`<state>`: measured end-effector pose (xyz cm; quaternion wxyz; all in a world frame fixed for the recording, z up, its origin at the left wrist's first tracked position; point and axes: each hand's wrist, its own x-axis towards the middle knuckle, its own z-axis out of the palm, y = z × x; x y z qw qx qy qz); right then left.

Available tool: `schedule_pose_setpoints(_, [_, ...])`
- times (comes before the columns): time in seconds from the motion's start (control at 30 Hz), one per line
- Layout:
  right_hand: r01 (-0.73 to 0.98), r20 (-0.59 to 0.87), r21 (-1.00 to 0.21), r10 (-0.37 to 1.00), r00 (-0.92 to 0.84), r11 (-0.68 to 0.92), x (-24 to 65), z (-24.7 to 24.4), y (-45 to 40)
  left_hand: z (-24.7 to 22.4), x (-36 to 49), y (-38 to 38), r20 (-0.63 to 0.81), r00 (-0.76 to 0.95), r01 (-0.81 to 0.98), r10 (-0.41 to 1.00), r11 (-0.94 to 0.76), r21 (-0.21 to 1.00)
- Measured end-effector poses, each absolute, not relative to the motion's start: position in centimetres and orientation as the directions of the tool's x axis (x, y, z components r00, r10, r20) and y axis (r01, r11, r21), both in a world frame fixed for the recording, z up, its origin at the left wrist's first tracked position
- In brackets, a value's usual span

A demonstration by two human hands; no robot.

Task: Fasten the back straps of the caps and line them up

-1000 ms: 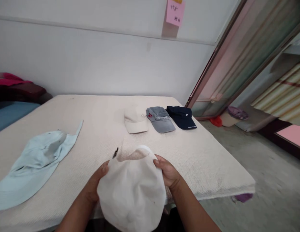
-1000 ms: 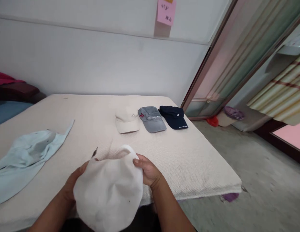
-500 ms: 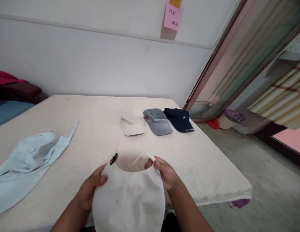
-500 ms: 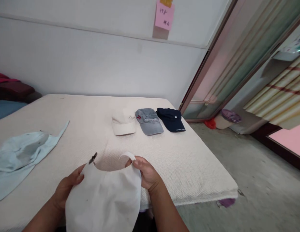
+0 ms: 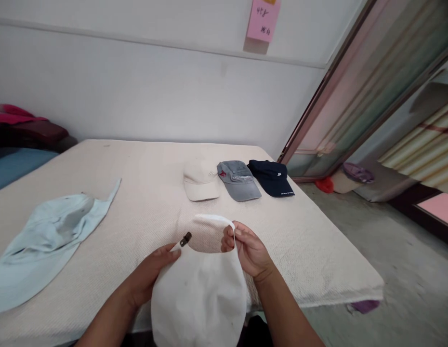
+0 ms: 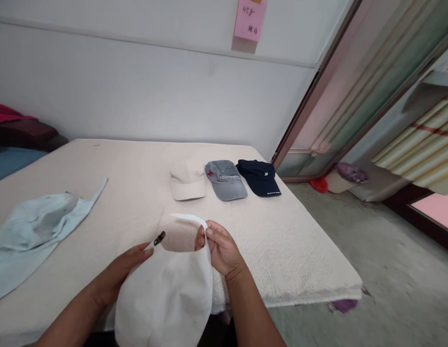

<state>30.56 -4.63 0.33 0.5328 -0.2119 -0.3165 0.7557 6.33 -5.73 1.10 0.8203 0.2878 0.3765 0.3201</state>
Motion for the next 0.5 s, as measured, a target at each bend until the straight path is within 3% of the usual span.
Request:
schedule_pose_setpoints(0.27, [-0.673, 0.001, -0.674, 0.911, -0.413, -0.304, 29.1, 0.1, -4.2, 0.7, 5.1, -4.9, -0.396, 0.495, -0.401, 0.773, 0.608, 0.685])
schedule_pose_setpoints(0.5, [-0.654, -0.019, -0.679, 0.899, -0.438, -0.333, 28.4, 0.0, -4.3, 0.6, 4.8, -5.2, -0.376, 0.405, -0.367, 0.834, 0.524, 0.769])
